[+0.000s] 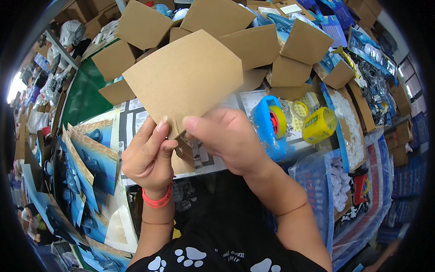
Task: The person assembles small cardboard boxes by folding flaps and sealing them with tape. They place a blue whale-shaped item and a white remote control into each box, then close and tape the boxes shut. The process is repeated multiple times.
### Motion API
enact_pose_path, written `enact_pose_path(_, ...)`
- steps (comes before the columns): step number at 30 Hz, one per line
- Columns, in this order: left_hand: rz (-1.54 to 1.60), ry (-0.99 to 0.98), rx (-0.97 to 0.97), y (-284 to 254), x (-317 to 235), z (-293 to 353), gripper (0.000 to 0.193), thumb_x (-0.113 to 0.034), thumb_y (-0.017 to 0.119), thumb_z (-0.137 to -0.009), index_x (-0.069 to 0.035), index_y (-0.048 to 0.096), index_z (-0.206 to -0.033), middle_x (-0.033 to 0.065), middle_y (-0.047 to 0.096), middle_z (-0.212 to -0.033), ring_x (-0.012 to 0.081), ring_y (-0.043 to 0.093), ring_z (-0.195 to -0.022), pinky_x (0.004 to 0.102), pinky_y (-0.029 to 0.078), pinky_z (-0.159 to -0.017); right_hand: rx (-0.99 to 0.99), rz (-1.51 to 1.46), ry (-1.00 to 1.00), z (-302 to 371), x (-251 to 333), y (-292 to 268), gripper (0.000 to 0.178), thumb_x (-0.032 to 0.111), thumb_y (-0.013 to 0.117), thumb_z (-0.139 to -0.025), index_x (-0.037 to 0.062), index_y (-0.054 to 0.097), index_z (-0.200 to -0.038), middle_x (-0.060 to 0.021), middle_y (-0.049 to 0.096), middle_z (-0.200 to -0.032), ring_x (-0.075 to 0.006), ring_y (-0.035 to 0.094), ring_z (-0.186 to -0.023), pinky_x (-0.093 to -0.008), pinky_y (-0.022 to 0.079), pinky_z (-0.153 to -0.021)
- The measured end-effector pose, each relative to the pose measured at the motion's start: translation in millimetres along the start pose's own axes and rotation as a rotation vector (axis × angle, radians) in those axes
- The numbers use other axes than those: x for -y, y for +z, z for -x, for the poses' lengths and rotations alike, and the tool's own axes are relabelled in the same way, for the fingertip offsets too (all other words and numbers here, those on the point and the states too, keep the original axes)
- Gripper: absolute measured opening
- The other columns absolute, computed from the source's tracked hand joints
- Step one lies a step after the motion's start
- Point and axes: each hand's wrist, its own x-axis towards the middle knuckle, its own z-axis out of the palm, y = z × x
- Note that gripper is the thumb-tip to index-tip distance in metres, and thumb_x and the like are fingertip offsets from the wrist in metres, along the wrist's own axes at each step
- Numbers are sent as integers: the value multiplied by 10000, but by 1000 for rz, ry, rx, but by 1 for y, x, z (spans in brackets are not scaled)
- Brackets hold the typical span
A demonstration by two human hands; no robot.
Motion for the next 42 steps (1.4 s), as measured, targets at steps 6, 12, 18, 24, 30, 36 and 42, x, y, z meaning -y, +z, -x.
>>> enact_pose_path(6, -32, -24, 1, 4, -4, 6, 438, 22, 835, -728, -16, 763, -1158, 262, 709, -1104, 292, 720, -875, 286, 560, -767, -154, 133, -119, 1, 1, 31, 219, 104, 720, -942, -52, 689, -1092, -44, 726, -885, -78, 661, -818, -225, 521, -712)
enact_pose_path(12, 10, 20, -31, 6, -2, 3, 455, 61, 824, -712, -11, 763, -1157, 261, 711, -1090, 279, 714, -852, 281, 559, -750, 42, 120, -149, 6, -5, 10, 214, 72, 718, -951, -44, 683, -1128, -85, 735, -1063, -110, 677, -961, -257, 541, -821)
enact_pose_path(18, -13, -14, -55, 4, 3, 2, 408, 28, 827, -755, 4, 758, -1156, 284, 711, -1142, 290, 733, -881, 289, 568, -763, 50, 226, -334, 0, -19, -6, 153, 51, 715, -956, -26, 696, -1087, -75, 730, -1065, -114, 664, -1002, -275, 537, -875)
enact_pose_path(24, 29, -8, -151, 4, 18, -1, 310, -74, 805, -859, 58, 743, -1132, 297, 713, -1124, 264, 734, -903, 286, 563, -762, -131, 370, -593, -23, -40, 20, 119, -1, 734, -923, -48, 707, -1029, -67, 735, -991, -104, 674, -897, -252, 549, -790)
enact_pose_path(30, -63, 51, -118, 4, 9, 0, 295, -91, 810, -858, -4, 761, -1135, 294, 720, -1099, 282, 749, -876, 299, 574, -767, -445, 677, -766, -35, -53, 12, 237, 44, 829, -789, 25, 732, -1004, -15, 637, -684, -70, 576, -644, -240, 472, -608)
enact_pose_path(36, -55, -52, -150, 0, 9, 3, 281, -90, 751, -927, 68, 727, -1158, 327, 685, -1193, 301, 724, -1033, 338, 554, -888, -375, 1485, -1268, -20, -5, 8, 483, 114, 878, -728, 61, 684, -1168, -103, 613, -1092, -286, 573, -983, -366, 458, -877)
enact_pose_path(42, -123, -83, -235, 14, 9, -1, 257, -28, 719, -940, 116, 709, -1152, 255, 728, -1145, 265, 723, -1016, 323, 550, -881, 43, 1502, -1377, -52, 5, 11, 346, 167, 758, -798, 37, 727, -1116, -80, 707, -1200, -285, 615, -1073, -420, 492, -912)
